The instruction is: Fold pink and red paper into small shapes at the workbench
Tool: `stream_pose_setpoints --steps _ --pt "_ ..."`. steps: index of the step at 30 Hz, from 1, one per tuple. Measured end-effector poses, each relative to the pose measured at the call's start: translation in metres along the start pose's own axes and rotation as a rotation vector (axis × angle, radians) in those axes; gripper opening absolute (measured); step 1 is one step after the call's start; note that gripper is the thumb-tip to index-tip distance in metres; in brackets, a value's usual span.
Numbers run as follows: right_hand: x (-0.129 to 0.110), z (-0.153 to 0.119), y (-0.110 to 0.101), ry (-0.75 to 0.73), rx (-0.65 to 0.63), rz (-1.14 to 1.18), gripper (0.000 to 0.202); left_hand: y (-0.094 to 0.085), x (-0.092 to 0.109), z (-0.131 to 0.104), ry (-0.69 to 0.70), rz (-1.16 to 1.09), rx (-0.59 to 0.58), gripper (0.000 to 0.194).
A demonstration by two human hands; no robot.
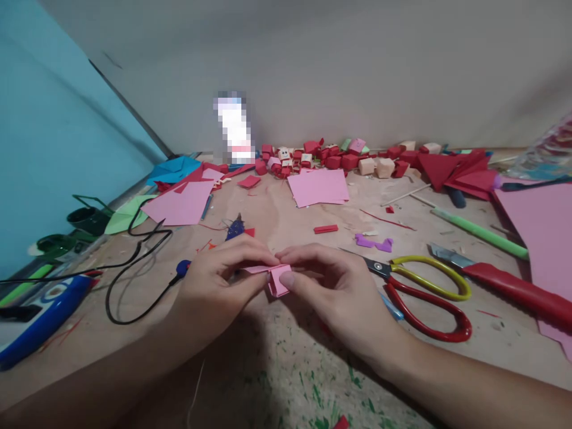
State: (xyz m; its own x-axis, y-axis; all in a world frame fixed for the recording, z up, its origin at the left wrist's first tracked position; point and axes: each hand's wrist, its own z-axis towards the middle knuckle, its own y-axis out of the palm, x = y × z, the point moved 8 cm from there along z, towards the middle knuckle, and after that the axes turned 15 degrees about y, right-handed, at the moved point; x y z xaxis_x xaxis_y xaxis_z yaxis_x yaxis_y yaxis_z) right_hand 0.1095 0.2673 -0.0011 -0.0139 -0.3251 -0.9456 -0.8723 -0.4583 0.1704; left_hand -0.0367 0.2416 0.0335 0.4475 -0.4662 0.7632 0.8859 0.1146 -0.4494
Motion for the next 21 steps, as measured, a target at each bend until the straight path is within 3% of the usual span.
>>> stream_pose_setpoints --steps 7,12,14,18,21 --pt "-0.004 -0.001 -0.004 -0.014 0.056 -0.054 0.005 -0.003 0.015 -0.001 0.200 0.189 -0.013 0.021" --pt "0.000 -0.001 -0.004 0.025 0.052 -0.038 0.006 -0.003 0.021 -0.004 0.255 0.245 0.021 0.020" --pt "0.004 0.000 -0.006 0.036 0.049 -0.001 0.007 -0.003 0.017 -0.003 0.186 0.190 0.037 0.017" --pt "0.014 0.006 -0.010 0.107 0.018 0.251 0.010 0.001 -0.006 -0.004 -0.125 -0.186 0.064 0.012" --pt "0.018 0.008 -0.013 0.183 0.024 0.379 0.014 0.008 -0.010 -0.002 -0.194 -0.391 0.056 0.021"
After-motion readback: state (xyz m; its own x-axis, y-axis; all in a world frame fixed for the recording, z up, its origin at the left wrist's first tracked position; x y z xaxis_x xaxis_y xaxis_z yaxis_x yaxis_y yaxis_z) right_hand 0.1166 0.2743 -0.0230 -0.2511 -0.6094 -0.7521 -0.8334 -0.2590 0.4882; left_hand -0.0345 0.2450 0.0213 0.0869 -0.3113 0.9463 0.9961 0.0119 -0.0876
